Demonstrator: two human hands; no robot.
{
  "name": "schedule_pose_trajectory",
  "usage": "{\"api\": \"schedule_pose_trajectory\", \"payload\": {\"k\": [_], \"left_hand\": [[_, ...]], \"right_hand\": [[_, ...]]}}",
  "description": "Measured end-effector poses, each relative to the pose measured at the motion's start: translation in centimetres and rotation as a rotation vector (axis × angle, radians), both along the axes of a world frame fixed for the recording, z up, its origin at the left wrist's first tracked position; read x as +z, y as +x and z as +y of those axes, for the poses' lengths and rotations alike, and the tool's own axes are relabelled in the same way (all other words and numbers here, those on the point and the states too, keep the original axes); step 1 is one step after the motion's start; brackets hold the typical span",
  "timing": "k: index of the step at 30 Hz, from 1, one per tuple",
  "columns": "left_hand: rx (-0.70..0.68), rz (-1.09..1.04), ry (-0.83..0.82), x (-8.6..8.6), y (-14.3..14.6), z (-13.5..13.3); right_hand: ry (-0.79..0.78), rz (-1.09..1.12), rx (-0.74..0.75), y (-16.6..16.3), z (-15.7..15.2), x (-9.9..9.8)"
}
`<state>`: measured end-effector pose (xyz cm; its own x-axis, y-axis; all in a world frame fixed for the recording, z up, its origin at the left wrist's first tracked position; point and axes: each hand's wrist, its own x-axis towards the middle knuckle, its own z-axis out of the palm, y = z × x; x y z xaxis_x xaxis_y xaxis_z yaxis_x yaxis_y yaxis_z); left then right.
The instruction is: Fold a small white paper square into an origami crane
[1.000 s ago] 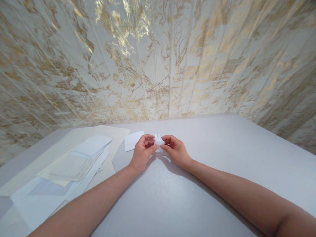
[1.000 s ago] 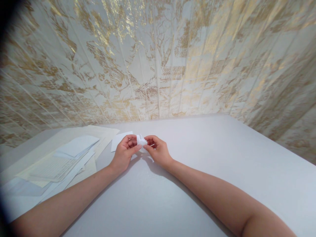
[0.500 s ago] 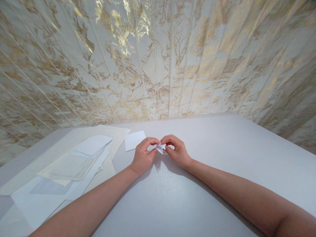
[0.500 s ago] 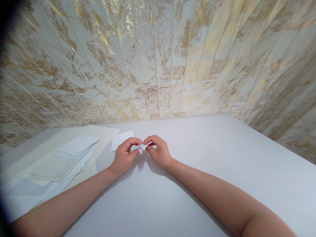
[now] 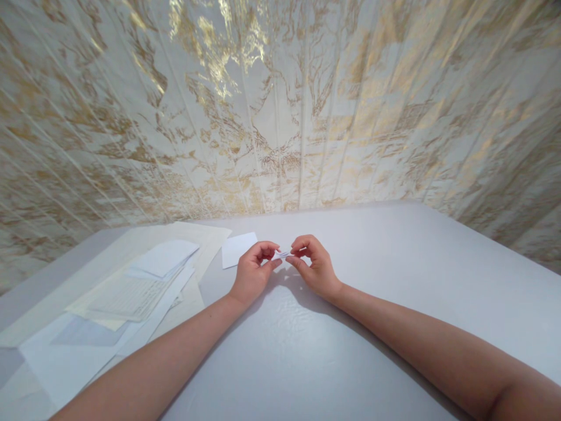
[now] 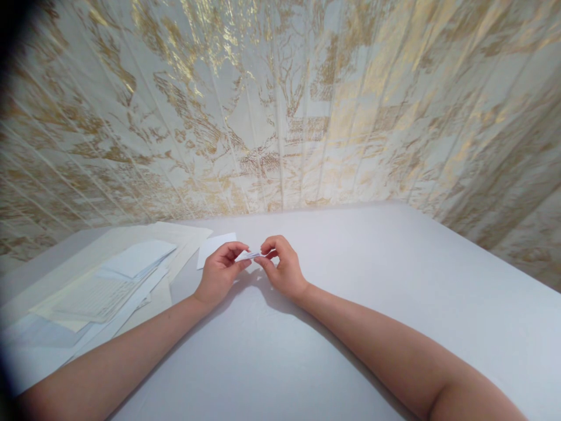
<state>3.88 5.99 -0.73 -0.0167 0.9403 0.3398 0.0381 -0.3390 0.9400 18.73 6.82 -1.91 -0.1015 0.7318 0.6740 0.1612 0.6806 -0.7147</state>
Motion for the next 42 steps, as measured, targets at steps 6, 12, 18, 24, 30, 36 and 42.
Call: {"api": "schedule_pose_trajectory", "payload": {"k": [6, 12, 18, 24, 30, 36, 42], "left_hand": [[0.002, -0.053, -0.068, -0.19, 0.0, 0.19], [-0.075, -0.071, -0.09, -0.37, -0.08, 0.12], [-0.114, -0.082, -0.162, -0.01, 0.11, -0.13], [-0.08, -0.105, -0.209, -0.32, 0.17, 0.16], [-0.039, -0.144, -0.241, 0.03, 0.4, 0.06], [-0.033, -0.151, -0.252, 0.07, 0.43, 0.0], [0.0, 0.084, -0.167, 0.09, 0.14, 0.03]], "right_hand": [[0.06, -0.083, -0.013, 0.02, -0.2, 0.49], [-0.011, -0.131, -0.017, 0.01, -0.17, 0.39], [-0.076, -0.158, -0.048, -0.33, -0.32, 0.27], [-0.048, -0.231, -0.041, -0.52, -0.57, 0.28], [-0.147, -0.211, 0.006, -0.54, -0.45, 0.0], [-0.184, -0.207, 0.023, -0.61, -0.43, 0.07], [-0.234, -0.071, -0.007, -0.45, -0.06, 0.27]]}}
